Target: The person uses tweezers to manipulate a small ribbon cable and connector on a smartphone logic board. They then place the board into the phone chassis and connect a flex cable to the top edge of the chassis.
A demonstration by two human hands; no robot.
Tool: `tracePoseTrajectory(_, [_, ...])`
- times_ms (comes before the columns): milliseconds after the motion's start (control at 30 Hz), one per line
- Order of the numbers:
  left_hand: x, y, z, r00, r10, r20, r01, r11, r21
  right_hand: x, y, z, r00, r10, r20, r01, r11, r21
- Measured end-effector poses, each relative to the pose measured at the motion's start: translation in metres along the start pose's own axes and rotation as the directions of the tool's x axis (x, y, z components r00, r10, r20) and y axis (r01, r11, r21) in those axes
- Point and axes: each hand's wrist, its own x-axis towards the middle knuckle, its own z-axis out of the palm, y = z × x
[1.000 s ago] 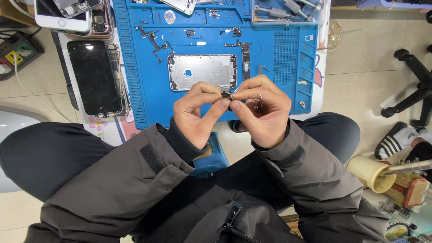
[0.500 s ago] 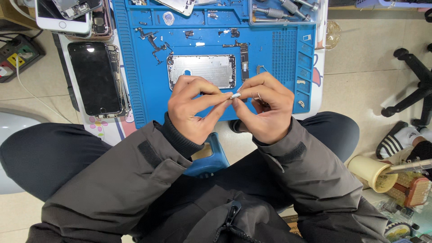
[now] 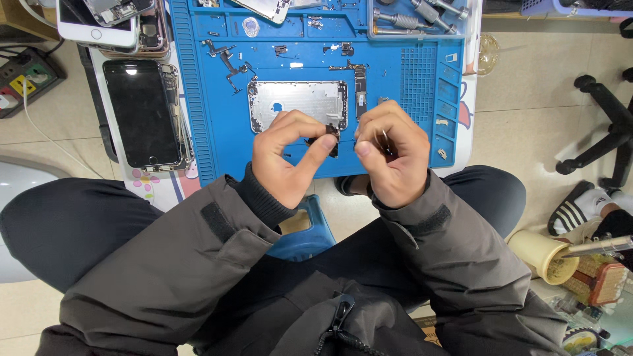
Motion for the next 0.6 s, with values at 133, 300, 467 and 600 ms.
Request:
tracePoseTrajectory(133, [-0.004,-0.016,0.004,0.983,-0.180,0.027,0.181,0.944,-0.275,-0.003,0.009,0.001,0.999,-0.012,-0.052,0.016,0.997,0.081])
tracePoseTrajectory(300, [-0.012,-0.025,0.011,0.930,-0.351,0.106,0.330,0.675,-0.660,-0.008,0.023,-0.003,0.999,0.001,-0.046,0.002,0.997,0.071])
tracePoseTrajectory(467, [-0.022,-0.041,0.014,0.935,-0.320,0.151,0.320,0.584,-0.746,0.011,0.027,0.001,0.999,-0.036,-0.001,0.036,0.999,0.006])
tracePoseTrajectory(600, [-0.026,-0.034,0.018,0.950,-0.238,0.200,0.301,0.539,-0.787,0.049,0.006,0.016,0.991,-0.108,0.085,0.119,0.982,-0.146])
